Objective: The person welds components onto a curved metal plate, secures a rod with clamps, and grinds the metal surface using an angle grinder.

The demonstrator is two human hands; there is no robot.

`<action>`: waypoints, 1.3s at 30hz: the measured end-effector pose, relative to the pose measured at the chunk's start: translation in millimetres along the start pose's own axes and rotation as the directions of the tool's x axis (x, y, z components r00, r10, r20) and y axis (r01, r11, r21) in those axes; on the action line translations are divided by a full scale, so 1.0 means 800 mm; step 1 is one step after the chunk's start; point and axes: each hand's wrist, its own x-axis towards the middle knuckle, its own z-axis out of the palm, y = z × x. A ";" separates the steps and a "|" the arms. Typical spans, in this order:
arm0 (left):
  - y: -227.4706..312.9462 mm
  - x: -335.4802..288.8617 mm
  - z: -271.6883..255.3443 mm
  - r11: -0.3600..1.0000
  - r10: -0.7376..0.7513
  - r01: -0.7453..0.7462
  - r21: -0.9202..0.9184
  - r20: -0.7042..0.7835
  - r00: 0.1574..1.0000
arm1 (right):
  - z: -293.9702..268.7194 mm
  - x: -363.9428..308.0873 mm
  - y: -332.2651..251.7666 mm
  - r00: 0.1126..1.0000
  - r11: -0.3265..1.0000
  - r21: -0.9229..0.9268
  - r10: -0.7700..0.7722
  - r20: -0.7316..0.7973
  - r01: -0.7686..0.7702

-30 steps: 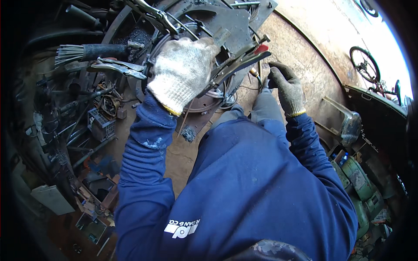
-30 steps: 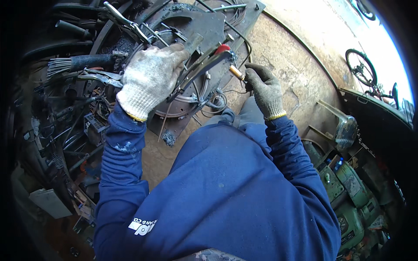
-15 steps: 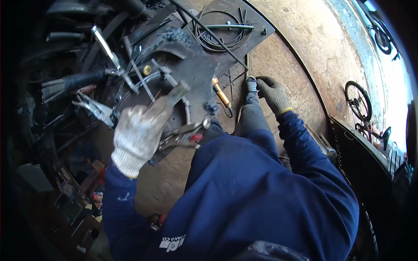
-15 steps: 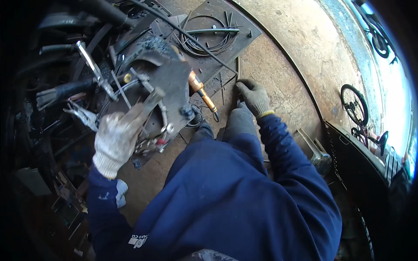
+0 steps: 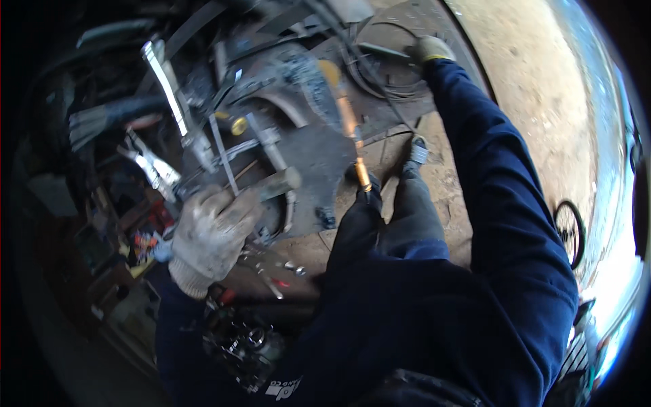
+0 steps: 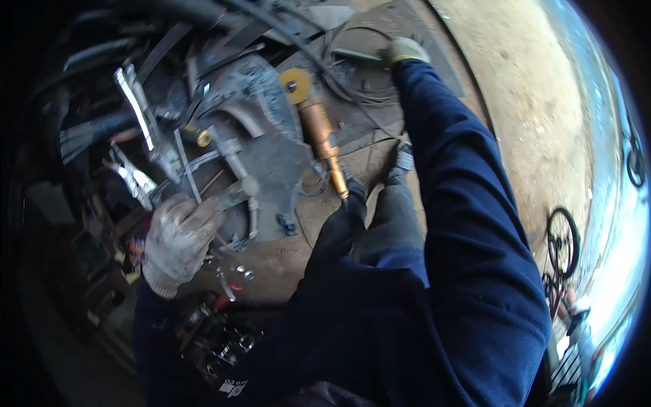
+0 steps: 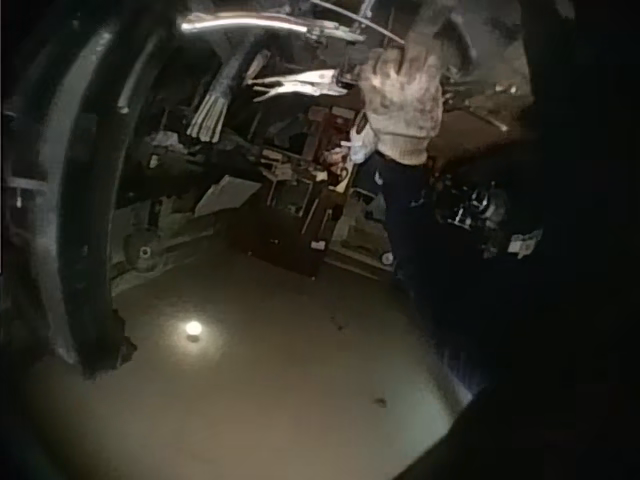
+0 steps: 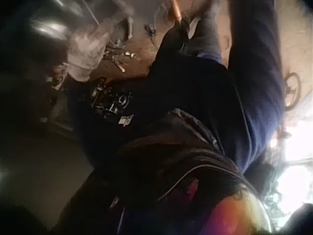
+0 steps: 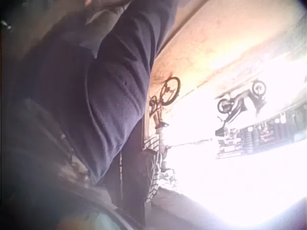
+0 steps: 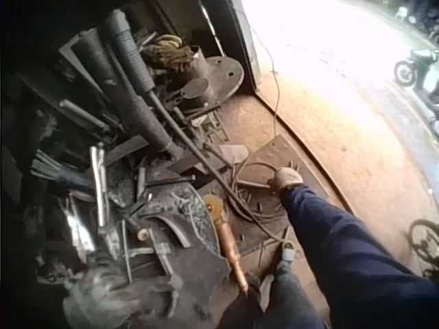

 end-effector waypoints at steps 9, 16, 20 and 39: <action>-0.012 -0.014 0.018 0.991 -0.039 0.026 -0.130 -0.092 0.995 | 0.020 0.081 -0.030 0.957 0.885 -0.462 0.087 0.277 0.053; -0.014 -0.020 0.036 0.980 -0.071 0.040 -0.193 -0.157 0.985 | 0.034 0.047 -0.031 0.994 0.953 -0.301 0.066 0.091 -0.035; -0.017 -0.017 0.035 0.975 -0.069 0.024 -0.220 -0.201 0.977 | 0.029 0.032 -0.017 0.999 0.968 -0.249 0.034 -0.023 -0.038; -0.022 -0.010 0.024 0.961 -0.090 0.063 -0.268 -0.090 0.992 | 0.010 0.007 -0.040 0.996 0.911 -0.403 0.072 -0.055 -0.088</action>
